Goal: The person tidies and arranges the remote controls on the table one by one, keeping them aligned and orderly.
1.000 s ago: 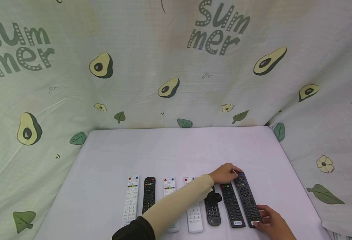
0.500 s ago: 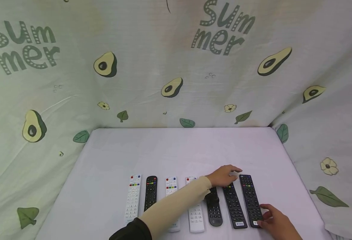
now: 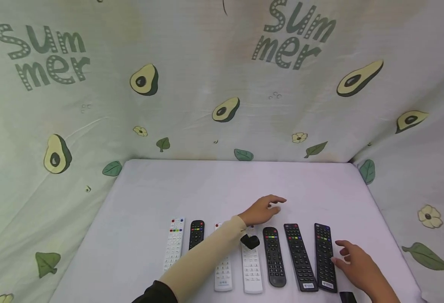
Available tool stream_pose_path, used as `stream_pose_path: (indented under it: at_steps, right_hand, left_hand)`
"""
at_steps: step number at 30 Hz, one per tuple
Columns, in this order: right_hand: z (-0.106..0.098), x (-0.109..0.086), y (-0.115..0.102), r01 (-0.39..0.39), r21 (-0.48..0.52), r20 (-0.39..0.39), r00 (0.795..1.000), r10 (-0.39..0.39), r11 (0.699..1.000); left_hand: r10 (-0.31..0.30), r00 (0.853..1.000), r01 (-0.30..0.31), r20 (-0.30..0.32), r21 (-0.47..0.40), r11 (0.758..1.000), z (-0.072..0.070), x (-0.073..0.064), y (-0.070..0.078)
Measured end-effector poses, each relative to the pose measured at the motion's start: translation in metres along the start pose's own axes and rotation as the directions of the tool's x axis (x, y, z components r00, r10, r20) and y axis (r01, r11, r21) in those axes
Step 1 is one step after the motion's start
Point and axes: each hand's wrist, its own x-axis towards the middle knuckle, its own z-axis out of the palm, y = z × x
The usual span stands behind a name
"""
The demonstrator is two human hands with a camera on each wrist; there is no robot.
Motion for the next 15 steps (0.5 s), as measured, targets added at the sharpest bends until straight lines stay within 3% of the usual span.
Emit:
stream_pose_path:
  at_steps: [7, 15]
  right_hand:
    - [-0.013, 0.017, -0.004, 0.093, -0.012, -0.084, 0.992, -0.094, 0.996]
    - [-0.024, 0.035, -0.008, 0.180, -0.022, -0.175, 0.968, -0.182, 0.983]
  left_hand:
    - [0.023, 0.996, -0.028, -0.083, -0.061, 0.998, -0.033, -0.015, -0.011]
    - [-0.032, 0.979, -0.003, -0.200, -0.177, 0.984, -0.071, -0.036, -0.027]
